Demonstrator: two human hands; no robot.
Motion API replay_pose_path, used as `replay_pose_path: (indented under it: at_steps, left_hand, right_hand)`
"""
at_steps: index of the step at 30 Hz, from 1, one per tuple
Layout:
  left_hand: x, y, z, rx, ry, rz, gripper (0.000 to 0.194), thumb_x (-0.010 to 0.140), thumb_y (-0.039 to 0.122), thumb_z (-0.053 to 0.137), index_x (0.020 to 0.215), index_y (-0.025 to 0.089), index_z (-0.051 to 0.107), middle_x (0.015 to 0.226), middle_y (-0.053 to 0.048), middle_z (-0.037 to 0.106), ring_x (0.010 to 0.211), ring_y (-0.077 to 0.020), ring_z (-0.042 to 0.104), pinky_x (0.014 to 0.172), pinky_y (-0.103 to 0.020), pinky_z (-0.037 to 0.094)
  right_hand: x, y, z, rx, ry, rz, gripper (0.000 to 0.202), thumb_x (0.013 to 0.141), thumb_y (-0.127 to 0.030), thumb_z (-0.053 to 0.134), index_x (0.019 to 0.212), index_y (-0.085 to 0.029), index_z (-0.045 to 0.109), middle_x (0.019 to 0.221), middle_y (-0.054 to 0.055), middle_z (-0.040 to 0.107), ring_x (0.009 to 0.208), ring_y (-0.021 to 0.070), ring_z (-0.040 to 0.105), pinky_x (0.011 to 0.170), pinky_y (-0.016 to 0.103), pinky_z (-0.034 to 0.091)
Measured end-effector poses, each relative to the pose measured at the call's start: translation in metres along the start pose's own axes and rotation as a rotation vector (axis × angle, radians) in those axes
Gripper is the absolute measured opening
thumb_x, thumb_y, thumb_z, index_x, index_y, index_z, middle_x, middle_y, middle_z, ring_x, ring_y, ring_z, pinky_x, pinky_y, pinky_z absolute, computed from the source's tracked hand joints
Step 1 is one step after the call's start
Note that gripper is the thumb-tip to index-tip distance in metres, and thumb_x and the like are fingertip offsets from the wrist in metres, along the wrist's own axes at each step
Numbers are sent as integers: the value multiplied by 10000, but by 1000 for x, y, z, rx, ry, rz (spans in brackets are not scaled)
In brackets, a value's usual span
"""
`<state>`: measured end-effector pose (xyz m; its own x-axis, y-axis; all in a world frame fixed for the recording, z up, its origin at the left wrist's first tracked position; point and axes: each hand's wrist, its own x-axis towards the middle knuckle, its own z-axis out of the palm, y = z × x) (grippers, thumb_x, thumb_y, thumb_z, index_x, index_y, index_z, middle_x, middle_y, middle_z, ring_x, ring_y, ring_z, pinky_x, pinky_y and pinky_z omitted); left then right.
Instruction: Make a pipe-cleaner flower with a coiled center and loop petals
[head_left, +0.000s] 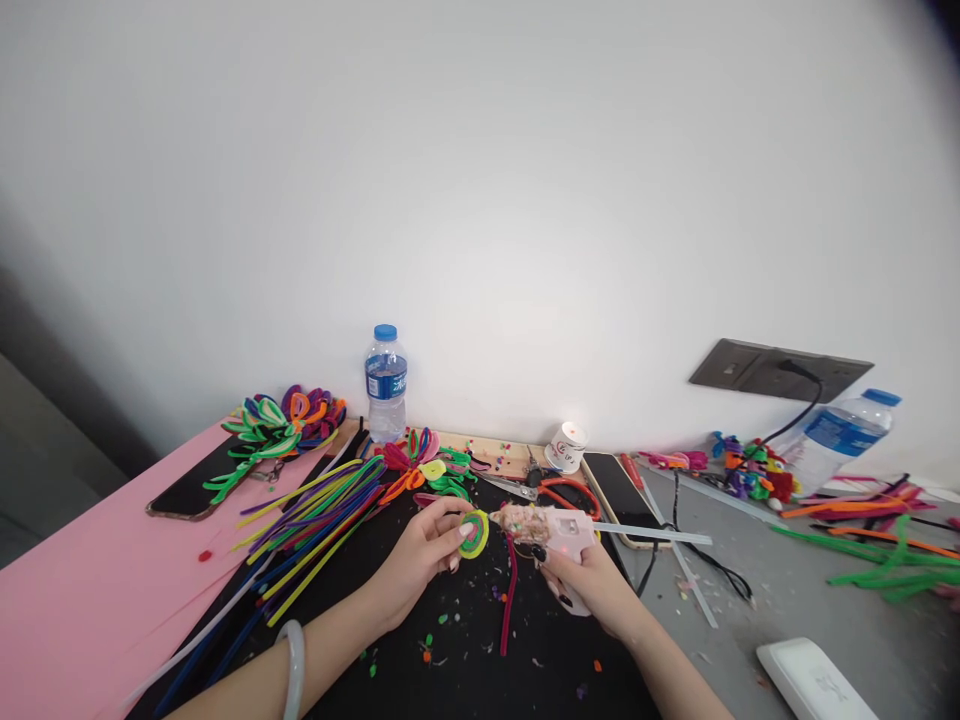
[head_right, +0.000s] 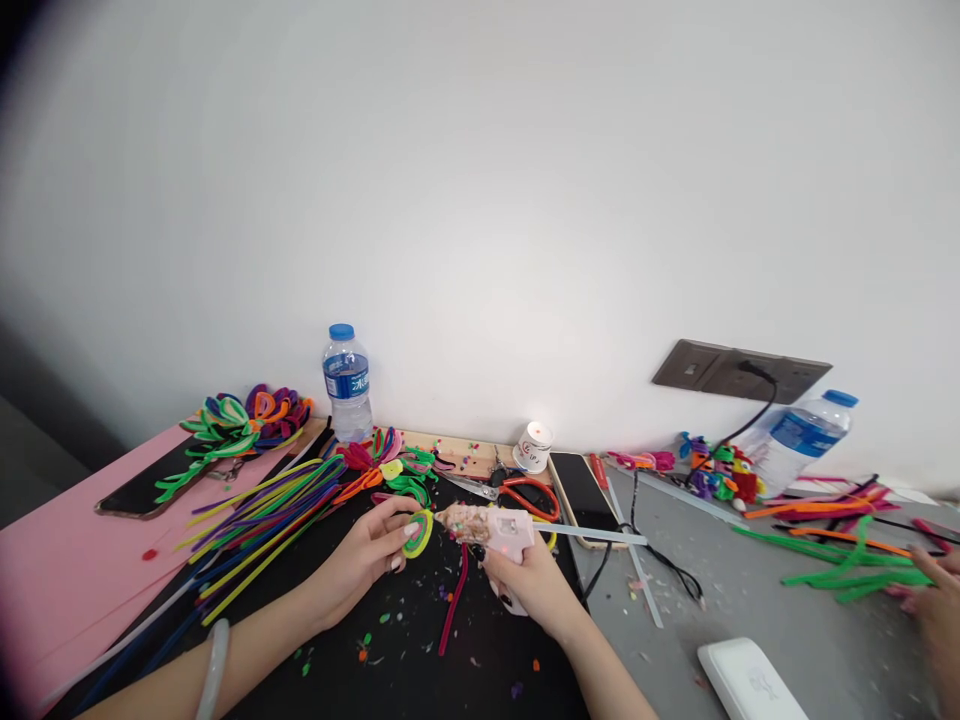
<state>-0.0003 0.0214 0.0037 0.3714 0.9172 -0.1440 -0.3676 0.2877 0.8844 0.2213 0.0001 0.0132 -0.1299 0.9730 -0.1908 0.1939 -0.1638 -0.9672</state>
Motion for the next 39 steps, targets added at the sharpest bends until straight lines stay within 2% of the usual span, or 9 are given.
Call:
replay_pose_path:
  at_steps: [5,18,24,30,39]
  left_hand:
    - [-1,1,1,10,-1,-2,250,740,315,672,936,189,581,704,30,525,527,-54,365,495,-189,304]
    - [1,-5,-3,-67,28,22,246,738,289,678,949,202,588,776,24,542,504,-35,386,508,-196,313]
    - [2,-4,0,-77,49,24,257,726,290,689,947,206,590,808,19,563,495,-33,387,510,-200,309]
    - [2,-2,1,-75,82,29,281,705,309,700,943,206,595,805,20,558,494,-38,387,511,-207,308]
    - [3,-3,2,-72,86,44,285,725,321,683,956,192,576,747,28,525,490,-39,383,502,-203,290]
  right_hand:
    - [-2,-1,0,-13,-8,23,253,688,-353,598,601,-187,428,446,-60,471,405,65,375,408,190,274]
    - [-4,-4,1,-23,-68,19,227,676,-334,591,611,-189,430,441,-64,468,403,61,361,397,182,269]
    - [-5,-1,0,-10,-92,37,232,667,-350,621,744,-174,490,462,-71,475,396,63,365,378,173,267]
    - [-3,3,-1,-50,-109,59,399,697,-401,619,986,-134,554,490,-61,484,401,63,346,372,171,248]
    - [-6,-3,0,-87,-129,7,464,707,-370,618,1103,-133,572,593,-18,520,453,73,342,401,174,266]
